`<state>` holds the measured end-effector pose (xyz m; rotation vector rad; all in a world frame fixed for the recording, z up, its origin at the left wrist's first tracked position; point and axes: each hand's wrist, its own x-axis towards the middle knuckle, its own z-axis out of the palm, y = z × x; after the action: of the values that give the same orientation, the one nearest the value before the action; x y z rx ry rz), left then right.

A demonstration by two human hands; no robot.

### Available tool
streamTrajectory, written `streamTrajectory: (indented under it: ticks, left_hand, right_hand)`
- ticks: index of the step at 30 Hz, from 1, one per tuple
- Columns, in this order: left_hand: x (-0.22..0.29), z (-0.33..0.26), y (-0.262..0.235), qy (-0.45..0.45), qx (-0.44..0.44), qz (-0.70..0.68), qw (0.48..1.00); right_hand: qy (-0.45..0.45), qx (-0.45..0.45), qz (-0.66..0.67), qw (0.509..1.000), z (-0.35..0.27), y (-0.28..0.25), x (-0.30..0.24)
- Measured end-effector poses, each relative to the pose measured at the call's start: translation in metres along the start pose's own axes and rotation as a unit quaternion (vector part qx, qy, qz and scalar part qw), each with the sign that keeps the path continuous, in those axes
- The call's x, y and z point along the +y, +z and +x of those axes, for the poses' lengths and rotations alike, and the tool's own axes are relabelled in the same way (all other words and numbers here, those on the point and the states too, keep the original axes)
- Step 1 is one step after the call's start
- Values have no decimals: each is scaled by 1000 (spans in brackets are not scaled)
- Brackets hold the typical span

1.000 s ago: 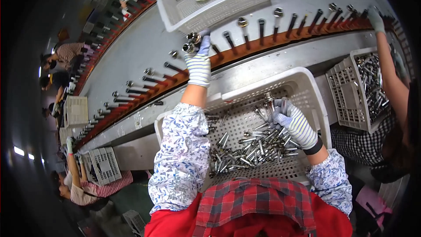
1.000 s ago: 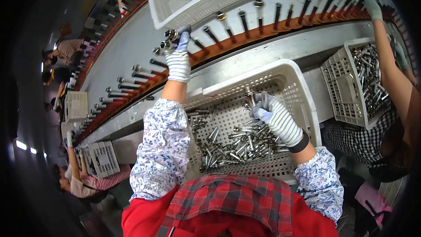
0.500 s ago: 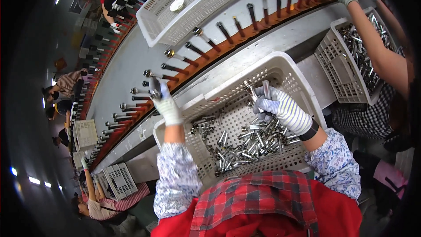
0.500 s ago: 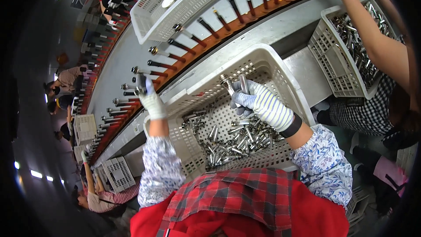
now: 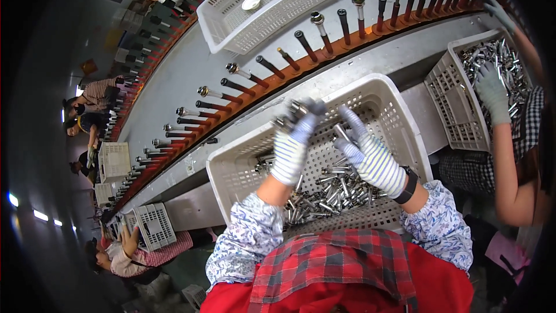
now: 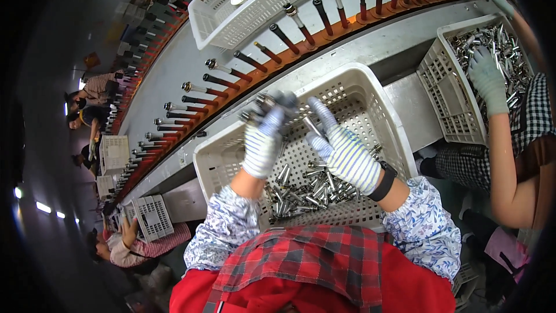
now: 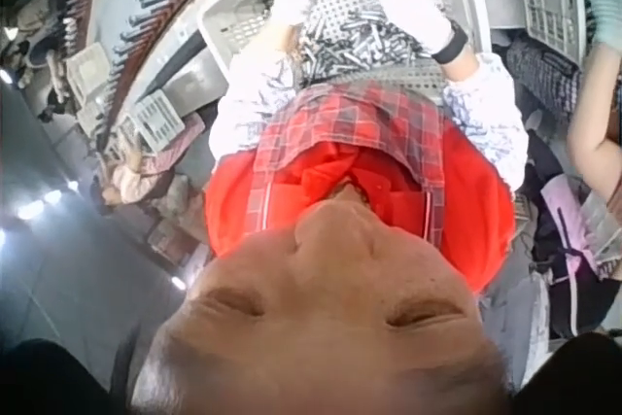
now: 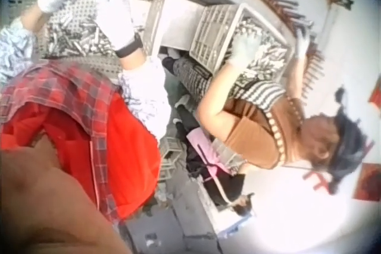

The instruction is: The person takes metal caps from a conveyor line and metal rods from a basket, fits the components together by hand, and places them onto the line. The person then moves the emptied basket away and picks up a full basket of parts.

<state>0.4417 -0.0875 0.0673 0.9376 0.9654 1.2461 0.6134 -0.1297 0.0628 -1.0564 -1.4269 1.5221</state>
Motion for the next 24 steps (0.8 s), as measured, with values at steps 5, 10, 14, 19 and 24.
streamTrajectory:
  ticks: [5, 10, 14, 19, 24]
  left_hand:
    - [35, 112, -55, 201, 121, 93, 968]
    - [10, 164, -118, 203, 93, 74, 972]
    - [-1, 153, -167, 193, 128, 137, 963]
    - [13, 112, -190, 129, 241, 211, 938]
    - [16, 16, -162, 215, 205, 146, 944]
  right_hand:
    - [-10, -31, 101, 994, 8, -32, -19]
    - [53, 5, 502, 863, 31, -40, -25]
    - [-86, 32, 344, 934, 55, -53, -25]
    - [-22, 129, 185, 974, 134, -62, -21]
    - [-300, 223, -194, 907, 224, -92, 31]
